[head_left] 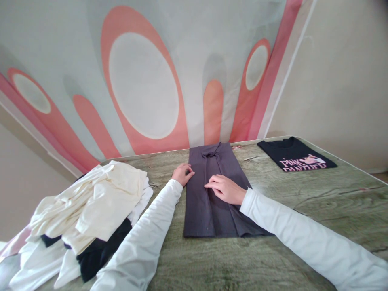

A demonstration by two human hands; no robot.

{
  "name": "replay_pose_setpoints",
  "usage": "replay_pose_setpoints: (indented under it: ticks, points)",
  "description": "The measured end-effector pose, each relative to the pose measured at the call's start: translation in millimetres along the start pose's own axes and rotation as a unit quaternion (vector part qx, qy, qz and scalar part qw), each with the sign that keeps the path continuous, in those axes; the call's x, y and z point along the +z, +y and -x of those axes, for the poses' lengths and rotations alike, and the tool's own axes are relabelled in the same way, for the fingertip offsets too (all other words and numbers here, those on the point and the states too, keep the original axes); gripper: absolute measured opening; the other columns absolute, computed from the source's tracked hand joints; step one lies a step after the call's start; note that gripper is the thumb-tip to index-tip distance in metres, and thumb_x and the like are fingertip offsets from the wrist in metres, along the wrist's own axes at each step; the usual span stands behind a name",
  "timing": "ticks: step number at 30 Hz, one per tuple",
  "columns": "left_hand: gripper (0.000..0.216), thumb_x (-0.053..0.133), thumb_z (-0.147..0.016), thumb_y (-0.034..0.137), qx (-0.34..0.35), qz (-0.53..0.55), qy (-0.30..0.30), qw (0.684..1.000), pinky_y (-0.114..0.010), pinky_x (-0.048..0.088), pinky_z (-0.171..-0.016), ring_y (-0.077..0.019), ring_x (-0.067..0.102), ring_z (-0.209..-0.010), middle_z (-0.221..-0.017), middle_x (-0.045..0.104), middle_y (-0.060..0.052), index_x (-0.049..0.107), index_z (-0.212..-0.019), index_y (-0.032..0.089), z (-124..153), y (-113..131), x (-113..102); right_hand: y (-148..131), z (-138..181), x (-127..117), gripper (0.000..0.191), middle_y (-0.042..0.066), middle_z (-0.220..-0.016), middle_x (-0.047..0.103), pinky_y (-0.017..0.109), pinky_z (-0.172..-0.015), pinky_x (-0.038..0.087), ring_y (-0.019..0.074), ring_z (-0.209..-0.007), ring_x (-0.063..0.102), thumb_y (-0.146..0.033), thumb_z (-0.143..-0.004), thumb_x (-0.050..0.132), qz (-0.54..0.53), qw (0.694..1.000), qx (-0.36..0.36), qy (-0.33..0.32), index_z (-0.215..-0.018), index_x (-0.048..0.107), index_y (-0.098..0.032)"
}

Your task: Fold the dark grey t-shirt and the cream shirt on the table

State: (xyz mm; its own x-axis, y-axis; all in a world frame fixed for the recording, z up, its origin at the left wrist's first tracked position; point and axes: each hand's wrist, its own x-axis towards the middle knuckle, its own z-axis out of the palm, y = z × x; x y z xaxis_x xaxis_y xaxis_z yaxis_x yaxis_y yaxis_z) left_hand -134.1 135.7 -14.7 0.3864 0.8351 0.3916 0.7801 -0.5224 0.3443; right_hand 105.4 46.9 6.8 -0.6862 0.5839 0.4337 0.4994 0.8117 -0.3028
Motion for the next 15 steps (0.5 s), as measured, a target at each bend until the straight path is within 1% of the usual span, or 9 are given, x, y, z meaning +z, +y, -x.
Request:
replay_pose_setpoints:
  ticks: [3, 7, 12, 15]
  points:
    - [0.012, 0.058, -0.074, 0.028, -0.014, 0.006, 0.004, 1.0, -0.036, 0.042, -0.086, -0.0194, 0.054, -0.095, -0.1, 0.059, -0.005, 0.058, -0.067, 0.018, 1.6, -0.6, 2.5, 0.6, -0.2, 0.3, 0.037, 0.005, -0.089, 0.055, 0.031, -0.078, 0.039, 0.0155, -0.084, 0.048, -0.006, -0.078, 0.043, -0.001, 1.0, -0.002, -0.005, -0.107, 0.06, -0.021]
    - [0.011, 0.056, -0.076, 0.027, -0.016, 0.004, 0.012, 1.0, -0.037, 0.042, -0.085, -0.0197, 0.053, -0.096, -0.1, 0.058, -0.006, 0.056, -0.07, 0.018, 4.6, 1.6, 3.5, 1.5, -0.2, -0.5, 0.038, 0.005, -0.089, 0.055, 0.03, -0.078, 0.039, 0.0149, -0.084, 0.048, -0.005, -0.078, 0.043, -0.001, 1.0, -0.006, -0.015, -0.106, 0.061, -0.023]
    - [0.009, 0.054, -0.077, 0.024, -0.004, 0.001, 0.026, 1.0, -0.038, 0.043, -0.083, -0.0199, 0.052, -0.096, -0.098, 0.056, -0.007, 0.052, -0.072, 0.018, 7.2, 5.4, 2.2, 0.9, 0.0, -1.7, 0.039, 0.004, -0.091, 0.055, 0.03, -0.078, 0.038, 0.0147, -0.084, 0.048, -0.004, -0.077, 0.043, 0.0, 0.999, -0.007, -0.031, -0.105, 0.062, -0.025]
    - [0.007, 0.053, -0.077, 0.021, 0.008, 0.007, 0.029, 1.0, -0.038, 0.043, -0.083, -0.0197, 0.052, -0.094, -0.095, 0.055, -0.007, 0.05, -0.071, 0.018, 7.7, 6.1, 2.4, -2.0, -0.1, -2.6, 0.04, 0.005, -0.092, 0.056, 0.031, -0.079, 0.039, 0.0151, -0.086, 0.048, -0.005, -0.078, 0.043, -0.003, 1.0, -0.004, -0.031, -0.108, 0.059, -0.025]
